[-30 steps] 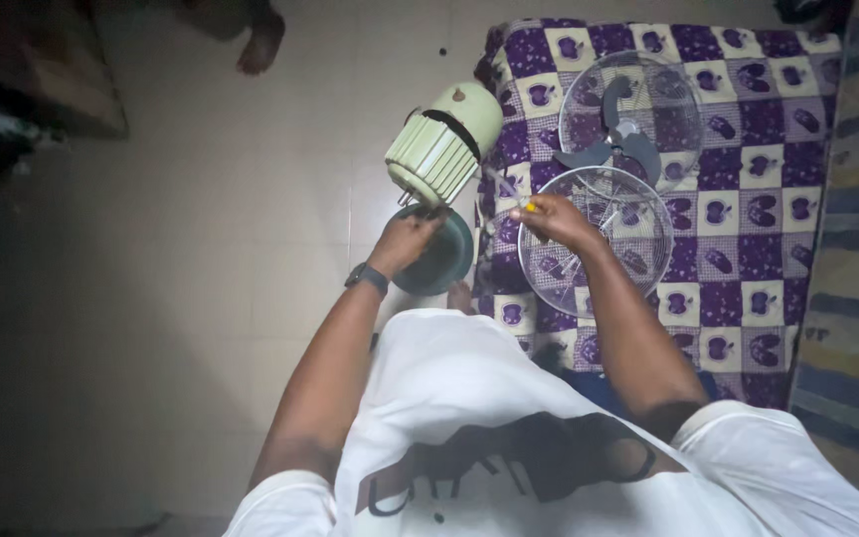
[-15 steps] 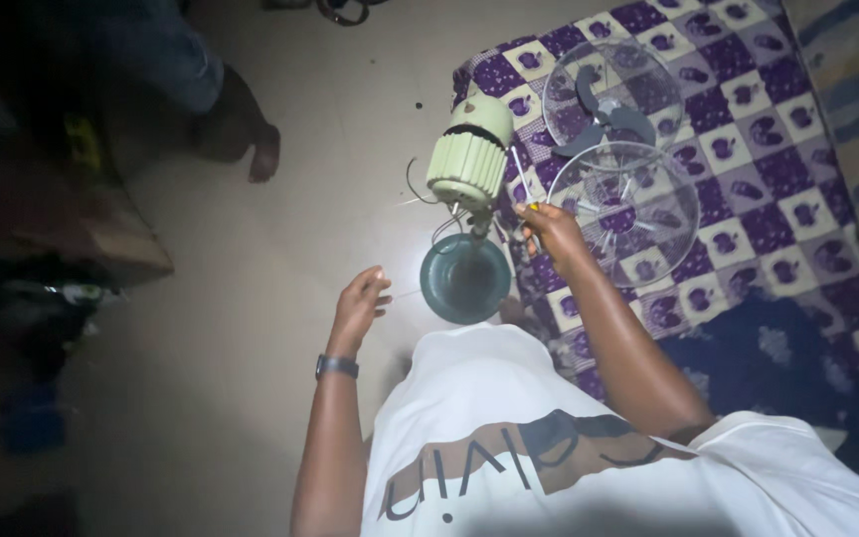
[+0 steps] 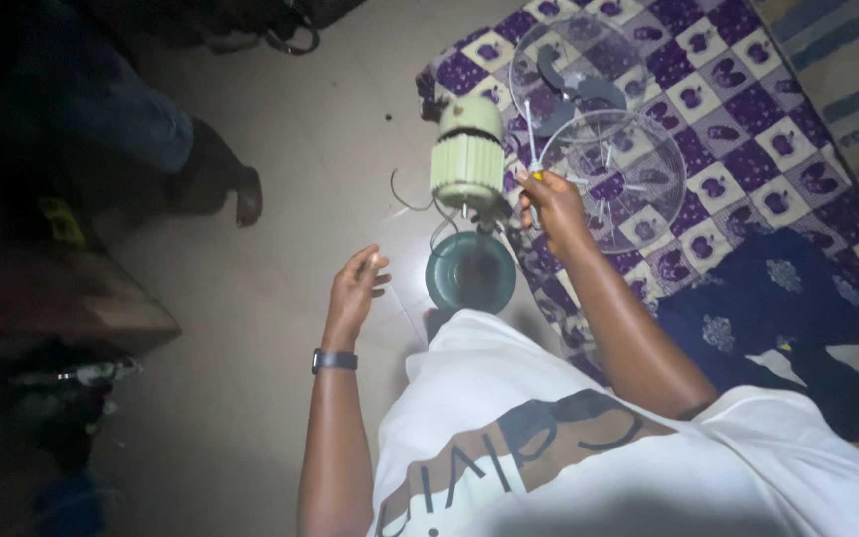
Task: The person assembles a standing fan by attaching the motor housing to the stand and securing the front grille. They use a screwdriver to tighten screws on the motor and the grille, completing the assembly process.
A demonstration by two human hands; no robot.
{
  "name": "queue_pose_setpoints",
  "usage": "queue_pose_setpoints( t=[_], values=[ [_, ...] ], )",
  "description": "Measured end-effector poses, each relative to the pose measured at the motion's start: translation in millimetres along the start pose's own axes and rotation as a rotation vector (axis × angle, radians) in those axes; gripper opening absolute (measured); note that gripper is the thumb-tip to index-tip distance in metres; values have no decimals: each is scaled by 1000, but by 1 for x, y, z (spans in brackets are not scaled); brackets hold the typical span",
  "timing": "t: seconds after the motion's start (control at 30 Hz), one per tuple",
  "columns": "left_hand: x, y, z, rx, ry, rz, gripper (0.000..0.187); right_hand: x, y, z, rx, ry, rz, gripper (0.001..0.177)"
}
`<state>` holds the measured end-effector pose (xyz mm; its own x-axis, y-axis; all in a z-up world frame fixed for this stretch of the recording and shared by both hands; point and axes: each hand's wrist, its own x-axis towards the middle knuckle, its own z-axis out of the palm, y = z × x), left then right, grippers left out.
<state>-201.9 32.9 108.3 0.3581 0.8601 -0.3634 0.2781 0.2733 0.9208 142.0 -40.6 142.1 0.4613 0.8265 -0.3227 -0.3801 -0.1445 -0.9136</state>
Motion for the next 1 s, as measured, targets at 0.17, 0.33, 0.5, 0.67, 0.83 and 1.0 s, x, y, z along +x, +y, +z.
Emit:
queue_pose_setpoints(
  t=[0.17, 0.33, 0.5, 0.67, 0.83, 1.0],
  values=[
    [48, 44, 0, 32, -125, 109, 50, 21, -15, 16, -151, 89, -144, 17],
    [105, 93, 4, 227, -221, 269, 43, 46, -24, 39, -242, 154, -221, 16],
    [148, 132, 26, 351, -349, 461, 33, 53, -42, 53, -465, 320, -125, 26],
    [181, 154, 59, 432, -365, 455, 33, 45, -45, 65, -512, 248, -122, 28],
    [200, 169, 79, 460, -385, 706, 25, 42, -51, 78, -680, 363, -226, 28],
    [214, 170, 80, 409, -506, 780, 18, 36, -48, 91, -782, 520, -160, 32]
  ],
)
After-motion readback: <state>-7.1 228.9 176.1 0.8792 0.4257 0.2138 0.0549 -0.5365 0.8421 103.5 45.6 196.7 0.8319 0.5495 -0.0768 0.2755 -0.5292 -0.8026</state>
